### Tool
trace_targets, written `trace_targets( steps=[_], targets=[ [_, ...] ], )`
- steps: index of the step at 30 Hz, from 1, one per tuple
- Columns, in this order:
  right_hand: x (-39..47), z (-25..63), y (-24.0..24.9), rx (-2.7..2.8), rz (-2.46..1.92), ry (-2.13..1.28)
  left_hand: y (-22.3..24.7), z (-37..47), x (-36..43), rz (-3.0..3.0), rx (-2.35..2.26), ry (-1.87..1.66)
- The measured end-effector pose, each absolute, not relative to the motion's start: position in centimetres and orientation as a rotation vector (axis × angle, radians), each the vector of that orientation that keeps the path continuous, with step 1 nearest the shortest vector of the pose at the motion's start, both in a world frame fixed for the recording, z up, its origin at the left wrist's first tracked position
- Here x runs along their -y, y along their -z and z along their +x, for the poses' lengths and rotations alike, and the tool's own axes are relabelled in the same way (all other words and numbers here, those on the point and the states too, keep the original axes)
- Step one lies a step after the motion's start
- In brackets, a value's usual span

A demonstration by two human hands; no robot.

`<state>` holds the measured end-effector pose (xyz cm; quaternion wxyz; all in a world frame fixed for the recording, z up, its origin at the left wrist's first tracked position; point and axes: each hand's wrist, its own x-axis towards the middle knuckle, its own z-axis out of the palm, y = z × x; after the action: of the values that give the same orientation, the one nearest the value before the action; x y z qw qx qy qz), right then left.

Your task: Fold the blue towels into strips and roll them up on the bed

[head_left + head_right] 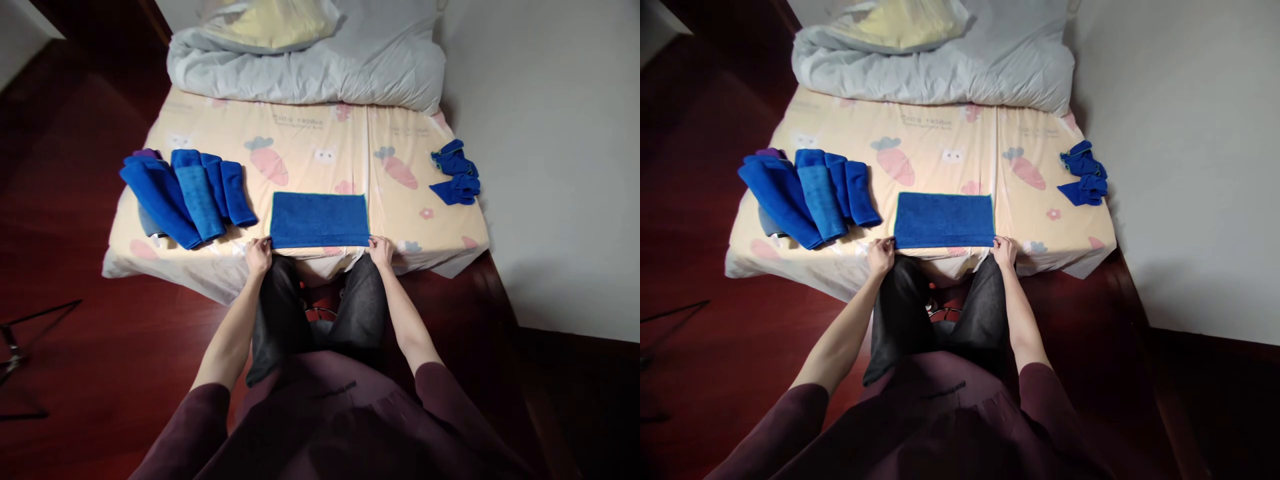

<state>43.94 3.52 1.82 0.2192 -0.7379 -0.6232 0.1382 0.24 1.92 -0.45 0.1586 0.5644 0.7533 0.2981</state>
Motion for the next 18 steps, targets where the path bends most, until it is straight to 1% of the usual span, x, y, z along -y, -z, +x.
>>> trace_targets(
  steps=[5, 10, 18],
  targets=[
    [-3.6, 43.9, -1.9, 1.776, -2.094, -0.412, 0.8, 0.0, -1.9, 1.658, -2.152, -0.855],
    [-3.5, 43.8, -2.2, 1.799, -2.113, -0.404, 1.0, -0.1, -1.9, 1.872, -2.095, -0.907],
    [-3.2, 43.4, -2.7, 1.878, -2.052, -0.344, 1.9, -0.2, -2.8, 2.043, -1.852, -0.89]
  ],
)
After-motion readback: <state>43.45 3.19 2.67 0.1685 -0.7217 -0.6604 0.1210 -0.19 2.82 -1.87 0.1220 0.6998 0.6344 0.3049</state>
